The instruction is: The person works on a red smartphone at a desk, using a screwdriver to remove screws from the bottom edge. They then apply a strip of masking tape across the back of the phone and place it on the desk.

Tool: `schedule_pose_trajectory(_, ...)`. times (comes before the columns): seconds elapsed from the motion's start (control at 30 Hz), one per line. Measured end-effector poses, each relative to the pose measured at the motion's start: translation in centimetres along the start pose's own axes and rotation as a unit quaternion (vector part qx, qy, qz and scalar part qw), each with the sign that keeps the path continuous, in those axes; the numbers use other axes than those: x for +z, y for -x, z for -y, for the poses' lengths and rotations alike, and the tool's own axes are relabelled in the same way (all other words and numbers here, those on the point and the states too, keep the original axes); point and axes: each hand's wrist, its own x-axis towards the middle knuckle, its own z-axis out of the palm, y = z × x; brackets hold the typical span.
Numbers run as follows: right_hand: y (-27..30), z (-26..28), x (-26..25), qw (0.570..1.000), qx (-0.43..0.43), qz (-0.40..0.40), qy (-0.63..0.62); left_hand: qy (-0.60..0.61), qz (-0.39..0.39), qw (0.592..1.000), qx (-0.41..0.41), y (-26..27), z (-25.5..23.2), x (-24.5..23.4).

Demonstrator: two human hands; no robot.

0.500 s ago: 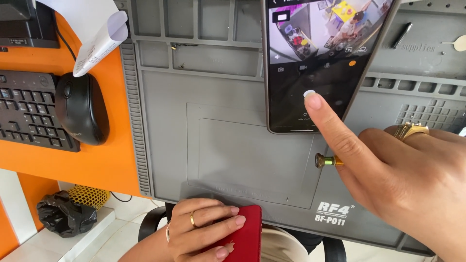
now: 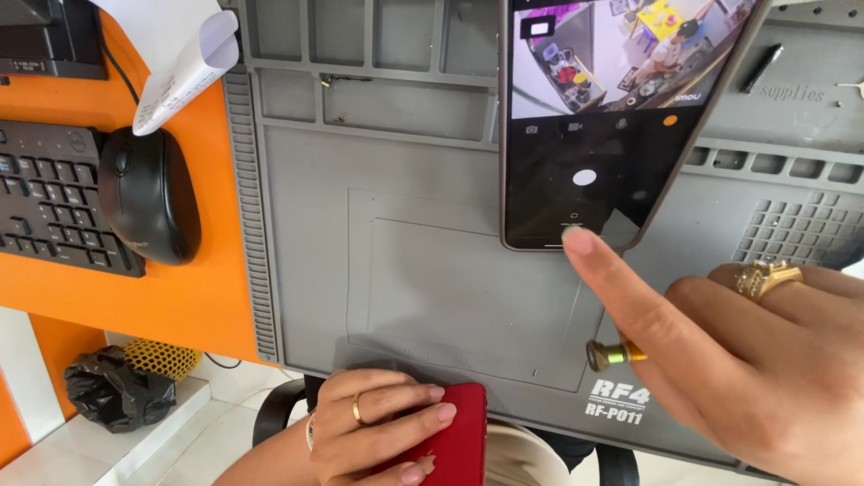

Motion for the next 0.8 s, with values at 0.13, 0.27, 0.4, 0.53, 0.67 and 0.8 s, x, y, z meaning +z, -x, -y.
schedule_pose_trajectory(0.13,0.6,0.3,-0.3,1.000,0.007,0.015,-0.025,0.003,0.007,1.000,-0.028,0.0,-0.3,-0.1)
schedule_pose_trajectory(0.27,0.7,0.5,-0.2,0.999,0.017,0.026,-0.029,0.010,0.031,0.997,-0.069,-0.1,-0.6,-0.6)
schedule_pose_trajectory(0.4,0.6,0.4,0.0,0.999,0.015,0.022,-0.034,0.003,0.017,0.997,-0.078,0.0,-0.5,-0.2)
schedule_pose_trajectory(0.53,0.9,0.3,0.0,0.998,0.024,0.058,-0.027,-0.009,-0.026,0.998,-0.060,0.2,-0.2,0.5)
schedule_pose_trajectory(0.67,1.3,0.1,0.3,0.997,0.026,0.075,-0.024,-0.008,-0.011,0.998,-0.058,0.2,-0.1,0.4)
schedule_pose_trajectory(0.8,1.2,0.0,0.5,0.997,0.026,0.076,-0.017,-0.013,-0.016,0.998,-0.058,0.0,-0.2,0.4)
